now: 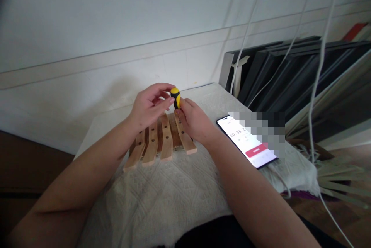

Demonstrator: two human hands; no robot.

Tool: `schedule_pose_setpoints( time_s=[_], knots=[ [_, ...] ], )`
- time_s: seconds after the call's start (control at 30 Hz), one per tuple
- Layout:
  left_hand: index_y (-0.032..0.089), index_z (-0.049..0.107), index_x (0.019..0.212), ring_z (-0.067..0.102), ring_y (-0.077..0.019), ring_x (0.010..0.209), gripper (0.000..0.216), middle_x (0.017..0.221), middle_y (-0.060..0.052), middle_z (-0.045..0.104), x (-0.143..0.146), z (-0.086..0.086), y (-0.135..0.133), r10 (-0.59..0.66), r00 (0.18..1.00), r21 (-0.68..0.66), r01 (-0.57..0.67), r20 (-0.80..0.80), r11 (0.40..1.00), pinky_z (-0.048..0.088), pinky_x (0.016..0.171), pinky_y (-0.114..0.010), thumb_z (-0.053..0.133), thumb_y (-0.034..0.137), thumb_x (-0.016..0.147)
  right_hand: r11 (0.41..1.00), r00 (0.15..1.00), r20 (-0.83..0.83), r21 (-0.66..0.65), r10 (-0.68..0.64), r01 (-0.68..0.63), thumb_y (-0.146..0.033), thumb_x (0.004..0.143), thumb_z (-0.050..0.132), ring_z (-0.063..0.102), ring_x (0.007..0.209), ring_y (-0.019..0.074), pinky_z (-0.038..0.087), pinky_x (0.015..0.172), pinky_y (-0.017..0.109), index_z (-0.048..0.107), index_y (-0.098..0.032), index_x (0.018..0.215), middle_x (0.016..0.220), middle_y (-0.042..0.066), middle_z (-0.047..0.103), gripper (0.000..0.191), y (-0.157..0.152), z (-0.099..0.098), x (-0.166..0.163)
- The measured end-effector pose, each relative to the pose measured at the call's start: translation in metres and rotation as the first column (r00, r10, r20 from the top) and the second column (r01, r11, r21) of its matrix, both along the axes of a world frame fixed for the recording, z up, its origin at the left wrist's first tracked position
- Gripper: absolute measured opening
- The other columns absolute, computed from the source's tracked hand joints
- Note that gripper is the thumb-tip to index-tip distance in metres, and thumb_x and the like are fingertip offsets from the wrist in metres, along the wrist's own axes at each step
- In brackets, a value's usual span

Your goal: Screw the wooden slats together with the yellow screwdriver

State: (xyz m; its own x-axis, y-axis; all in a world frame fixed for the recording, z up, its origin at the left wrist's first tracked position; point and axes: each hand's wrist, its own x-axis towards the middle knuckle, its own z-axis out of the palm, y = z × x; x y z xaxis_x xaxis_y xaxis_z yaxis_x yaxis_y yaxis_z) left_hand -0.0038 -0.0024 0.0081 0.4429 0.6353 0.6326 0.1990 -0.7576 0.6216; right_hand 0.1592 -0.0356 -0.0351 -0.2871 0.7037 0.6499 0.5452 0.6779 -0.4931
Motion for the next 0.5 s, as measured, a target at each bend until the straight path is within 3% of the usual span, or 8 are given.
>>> schedule_pose_setpoints(
  time_s=[0.3, 0.5],
  knots=[
    [0.017, 0.062, 0.109, 0.064, -0.0105, 0.084, 0.026, 0.103, -0.004, 0.068, 0.0016, -0.0022, -0.0023, -0.008, 1.000, 0.021, 0.008, -0.006, 1.000, 0.053, 0.060, -0.016, 0.061, 0.024, 0.084, 1.000, 1.000, -0.013, 0.015, 0.021, -0.021, -0.017, 0.091, 0.042, 0.051, 0.075, 0.0171, 0.040, 0.069, 0.032, 0.046, -0.020, 0.082, 0.080, 0.004, 0.054, 0.011, 0.0009, -0.0007, 0.0016],
    [0.020, 0.059, 0.112, 0.063, -0.0103, 0.083, 0.030, 0.098, -0.002, 0.067, 0.0048, -0.0060, -0.0021, 0.004, 1.000, 0.061, -0.003, -0.011, 0.998, 0.052, 0.056, -0.014, 0.064, 0.022, 0.083, 0.999, 1.000, -0.006, 0.028, 0.015, -0.015, -0.018, 0.090, 0.043, 0.051, 0.072, 0.0164, 0.041, 0.067, 0.032, 0.051, -0.019, 0.085, 0.078, 0.003, 0.056, 0.009, -0.0013, 0.0001, 0.0024]
  ],
)
